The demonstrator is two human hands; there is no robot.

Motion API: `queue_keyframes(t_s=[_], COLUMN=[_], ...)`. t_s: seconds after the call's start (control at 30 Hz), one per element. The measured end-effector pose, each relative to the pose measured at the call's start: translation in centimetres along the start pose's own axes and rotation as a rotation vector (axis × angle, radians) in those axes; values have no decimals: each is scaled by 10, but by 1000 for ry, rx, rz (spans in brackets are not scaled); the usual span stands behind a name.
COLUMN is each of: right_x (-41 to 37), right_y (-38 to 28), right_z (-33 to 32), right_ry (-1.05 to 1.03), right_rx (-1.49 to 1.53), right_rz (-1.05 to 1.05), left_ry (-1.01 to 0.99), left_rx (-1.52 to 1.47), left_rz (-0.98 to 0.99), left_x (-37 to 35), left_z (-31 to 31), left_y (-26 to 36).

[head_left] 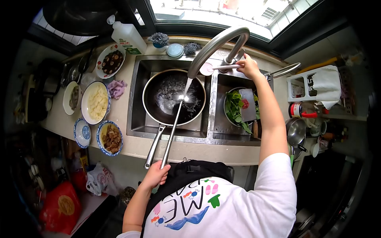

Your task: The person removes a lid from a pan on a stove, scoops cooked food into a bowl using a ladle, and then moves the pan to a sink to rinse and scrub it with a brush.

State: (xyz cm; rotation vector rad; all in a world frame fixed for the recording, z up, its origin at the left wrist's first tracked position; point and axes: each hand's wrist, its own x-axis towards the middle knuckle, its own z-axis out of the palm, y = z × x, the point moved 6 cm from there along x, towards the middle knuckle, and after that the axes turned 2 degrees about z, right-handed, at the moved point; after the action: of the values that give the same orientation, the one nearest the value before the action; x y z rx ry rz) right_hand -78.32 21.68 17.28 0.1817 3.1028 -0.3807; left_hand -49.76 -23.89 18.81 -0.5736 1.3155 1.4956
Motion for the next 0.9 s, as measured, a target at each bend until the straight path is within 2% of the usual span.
queue_keyframes(t_s=[0.07, 0.3, 0.43, 0.57, 0.7, 0.73, 0.77, 0.8, 0.9], right_x=[3, 12, 7, -6, -54, -64, -70, -76, -75], right_y=[3, 17, -2, -26, -74, -87, -99, -113, -158], right_z=[3, 29, 21, 2, -1, 15, 40, 64, 126], right_ry=[-73, -79, -70, -75, -52, -99, -245, -280, -411], right_rx=[70, 360, 296, 199, -134, -164, -153, -189, -194], right_rz=[2, -12, -112, -94, -76, -96, -124, -171, -192], left_ry=[5, 36, 35, 49, 419, 514, 608, 632, 715], left_rx=[22, 111, 129, 152, 737, 876, 1014, 997, 1016], left_rz=[12, 29, 35, 73, 312, 391, 467, 348, 684], left_x=[-1, -6, -7, -9, -18, -22, -26, -26, -22], left_z=[1, -4, -3, 2, -16, -22, -25, -31, -49], left_y=[-1, -7, -8, -6, 12, 14, 17, 17, 20])
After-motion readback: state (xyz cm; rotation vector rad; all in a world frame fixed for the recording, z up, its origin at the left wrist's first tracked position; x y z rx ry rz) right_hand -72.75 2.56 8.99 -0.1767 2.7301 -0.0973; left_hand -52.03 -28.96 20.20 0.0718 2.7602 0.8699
